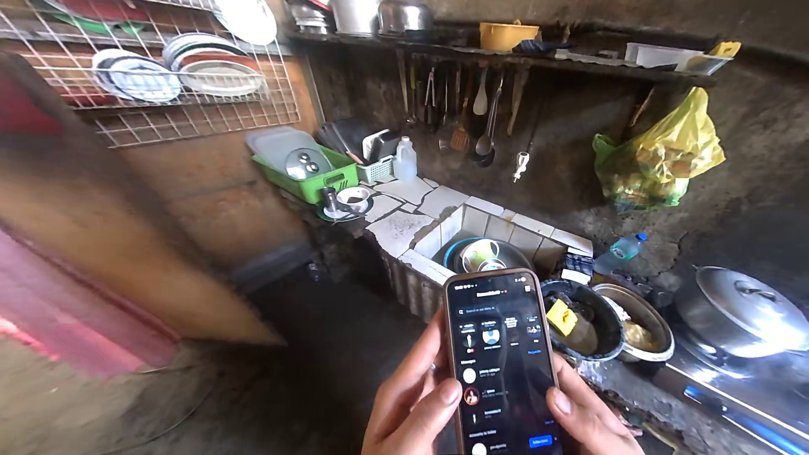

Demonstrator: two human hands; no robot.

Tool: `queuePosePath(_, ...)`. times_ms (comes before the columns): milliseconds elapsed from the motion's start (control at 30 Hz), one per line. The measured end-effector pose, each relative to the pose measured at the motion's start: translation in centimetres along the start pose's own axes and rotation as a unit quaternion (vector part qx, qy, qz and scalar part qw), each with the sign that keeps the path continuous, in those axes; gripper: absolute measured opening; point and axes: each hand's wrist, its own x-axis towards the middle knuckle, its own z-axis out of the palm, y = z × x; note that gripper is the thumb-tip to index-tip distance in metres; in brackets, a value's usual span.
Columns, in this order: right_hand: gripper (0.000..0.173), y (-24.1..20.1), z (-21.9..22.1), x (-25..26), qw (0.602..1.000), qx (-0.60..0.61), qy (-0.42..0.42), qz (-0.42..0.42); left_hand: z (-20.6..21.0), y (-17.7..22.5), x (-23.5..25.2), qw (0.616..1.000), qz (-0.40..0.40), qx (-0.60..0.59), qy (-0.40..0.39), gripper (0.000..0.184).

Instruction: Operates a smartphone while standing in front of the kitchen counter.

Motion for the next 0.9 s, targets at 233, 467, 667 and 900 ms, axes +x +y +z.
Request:
queuePosePath(233,0.023,-0.22,0.25,0.03,1.000,0.002,0.020,0.014,0.14,0.14,0.04,1.000,-0.005,-0.001,0.004,0.056)
queuePosePath(467,0.024,-0.17,0.34,0.07,1.000,0.004,0.015,0.016,0.06,0.18,0.00,1.000,-0.009,-0.001,0.003,0.058)
queuePosePath(667,0.025,-0.05,0.19,-0.02,1.000,-0.006,0.014,0.026,-0.09,0.15,-0.20,1.000,-0.007,0.019,0.008,0.058)
queuePosePath(900,0.025,-0.02,0.29,-0.31,1.000,0.016,-0.007,0.022,-0.16,0.40,-0.49,1.000,-0.009,0.007,0.003,0.058)
